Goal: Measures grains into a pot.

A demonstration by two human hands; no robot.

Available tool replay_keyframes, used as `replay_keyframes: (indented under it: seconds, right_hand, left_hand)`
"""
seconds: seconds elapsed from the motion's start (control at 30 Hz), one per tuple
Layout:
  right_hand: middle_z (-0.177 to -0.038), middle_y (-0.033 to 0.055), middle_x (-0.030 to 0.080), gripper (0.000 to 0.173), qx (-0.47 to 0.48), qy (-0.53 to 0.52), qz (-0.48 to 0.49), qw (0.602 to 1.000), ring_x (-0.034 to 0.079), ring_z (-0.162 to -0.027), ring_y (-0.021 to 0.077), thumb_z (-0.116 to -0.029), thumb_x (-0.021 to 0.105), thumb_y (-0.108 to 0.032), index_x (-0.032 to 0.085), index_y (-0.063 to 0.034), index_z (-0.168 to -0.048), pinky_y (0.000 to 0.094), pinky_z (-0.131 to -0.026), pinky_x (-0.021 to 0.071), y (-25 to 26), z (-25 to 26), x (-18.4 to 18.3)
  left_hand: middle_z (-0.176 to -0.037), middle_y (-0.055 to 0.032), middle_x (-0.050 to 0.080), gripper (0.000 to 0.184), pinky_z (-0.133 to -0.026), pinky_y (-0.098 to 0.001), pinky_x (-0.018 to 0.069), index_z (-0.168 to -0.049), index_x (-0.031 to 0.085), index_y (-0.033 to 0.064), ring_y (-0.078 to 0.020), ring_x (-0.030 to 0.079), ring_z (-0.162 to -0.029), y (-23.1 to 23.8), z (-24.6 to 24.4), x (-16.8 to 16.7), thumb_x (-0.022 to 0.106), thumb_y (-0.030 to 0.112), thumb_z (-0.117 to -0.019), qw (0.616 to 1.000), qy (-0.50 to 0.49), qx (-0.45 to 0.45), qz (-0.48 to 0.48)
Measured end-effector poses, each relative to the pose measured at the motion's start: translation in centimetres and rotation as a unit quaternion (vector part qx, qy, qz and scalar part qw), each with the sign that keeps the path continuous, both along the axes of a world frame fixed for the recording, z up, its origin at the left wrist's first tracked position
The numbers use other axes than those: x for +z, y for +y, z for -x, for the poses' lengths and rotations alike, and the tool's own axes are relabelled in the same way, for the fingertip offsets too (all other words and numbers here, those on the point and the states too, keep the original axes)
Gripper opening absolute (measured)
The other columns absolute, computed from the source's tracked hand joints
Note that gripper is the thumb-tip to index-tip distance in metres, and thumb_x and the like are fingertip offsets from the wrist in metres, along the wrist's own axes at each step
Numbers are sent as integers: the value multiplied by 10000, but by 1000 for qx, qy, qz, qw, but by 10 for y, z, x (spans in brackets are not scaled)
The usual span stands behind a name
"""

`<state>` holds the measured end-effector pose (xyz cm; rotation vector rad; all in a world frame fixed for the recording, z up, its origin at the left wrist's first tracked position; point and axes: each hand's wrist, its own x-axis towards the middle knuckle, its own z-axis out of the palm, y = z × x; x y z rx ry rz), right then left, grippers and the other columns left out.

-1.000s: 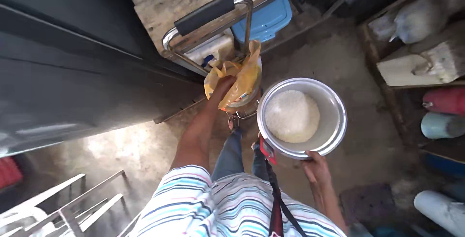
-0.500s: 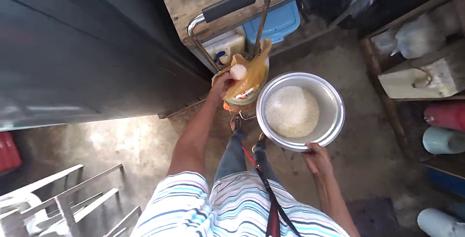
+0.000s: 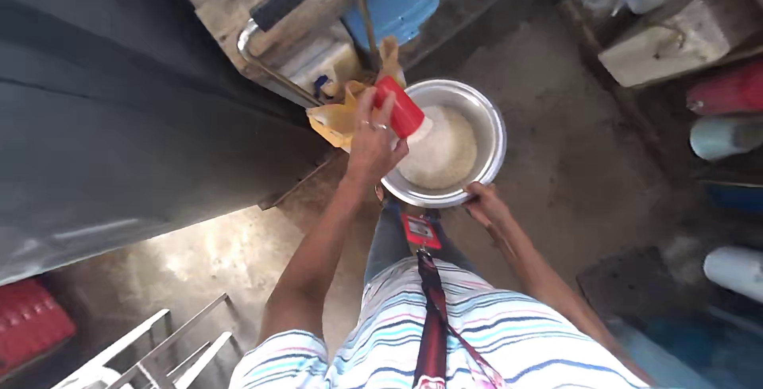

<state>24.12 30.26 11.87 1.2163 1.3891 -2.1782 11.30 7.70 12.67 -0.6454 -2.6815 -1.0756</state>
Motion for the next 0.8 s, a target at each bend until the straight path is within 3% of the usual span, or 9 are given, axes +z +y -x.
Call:
replay_keyframes:
  seconds: [0.1, 0.2, 0.27, 0.33, 0.4, 0.47, 0.57, 0.63, 0.8]
  right_hand:
    - [-922, 54, 638, 268, 7, -19, 1, 1000, 677, -773, 122, -981, 446, 41, 463, -17, -1242, 293, -704, 606, -1, 1, 4]
    - [-920, 64, 642, 292, 11, -32, 0, 999, 682, -753, 130, -973, 470, 26, 447, -12, -1262, 297, -677, 609, 1, -1, 1]
    - [-961, 82, 642, 341, 0, -33, 7, 999, 688, -784, 149, -957, 477, 21, 425, -4, -1293, 317, -691, 615, 1, -4, -4]
    - [-995, 98, 641, 368, -13, -39, 8, 999, 695, -810, 156, -956, 471, 27, 411, 1, -1319, 325, -700, 623, 0, -6, -2]
    - [-1008, 98, 637, 382, -24, -44, 4, 999, 690, -818, 150, -956, 468, 34, 403, 4, -1331, 322, -697, 620, -2, -10, 1]
    - [-985, 86, 644, 366, -41, -52, -7, 998, 689, -797, 141, -949, 468, 40, 424, 5, -1310, 311, -683, 614, -4, -18, 3]
    - [-965, 64, 647, 331, -76, -63, 0, 995, 688, -797, 123, -952, 445, 50, 433, -4, -1279, 303, -696, 612, -6, -29, 7]
    - [-957, 52, 645, 325, -99, -82, -2, 992, 687, -799, 112, -953, 437, 51, 436, -9, -1272, 293, -697, 610, -8, -35, 9]
    - [-968, 40, 664, 348, -147, -94, -8, 985, 701, -821, 113, -933, 438, 38, 432, -26, -1276, 312, -715, 622, -9, -55, 4]
  left_hand:
    - [-1388, -341, 536, 509, -1112, -505, 454, -1339, 617, 24, -487, 513, -1333, 20, -19, -30, 766, 116, -860, 974, 203, -72, 62]
    - [-1401, -286, 519, 481, -1161, -469, 402, -1339, 609, 55, -444, 483, -1359, 22, -30, -40, 747, 98, -881, 960, 253, -114, 47]
    - [-1443, -301, 477, 599, -1165, -463, 402, -1359, 564, 28, -427, 457, -1393, 15, -37, -27, 811, 177, -833, 985, 160, -71, 7]
    - [-1519, -319, 399, 789, -1139, -455, 433, -1461, 471, -29, -392, 450, -1406, -1, -35, -3, 836, 224, -809, 997, -44, 38, -51]
    - [-1524, -282, 401, 816, -1098, -448, 469, -1533, 394, -1, -347, 488, -1361, -23, -10, 0, 779, 273, -867, 950, -218, 189, -121]
    - [-1454, -289, 477, 747, -1033, -545, 492, -1508, 445, 40, -392, 543, -1284, -49, 29, -18, 703, 417, -916, 880, -351, 302, -104]
    - [-1402, -372, 498, 730, -1064, -678, 412, -1390, 517, -85, -506, 503, -1314, -69, 78, -53, 557, 529, -997, 824, -497, 265, 50]
    - [-1318, -357, 579, 699, -1060, -676, 404, -1271, 605, -108, -492, 542, -1282, -65, 104, -76, 477, 539, -1040, 813, -532, 194, 135]
    - [-1380, -353, 551, 655, -1087, -696, 345, -1309, 594, -93, -510, 486, -1345, -35, 128, -130, 418, 495, -1078, 799, -506, 135, 294]
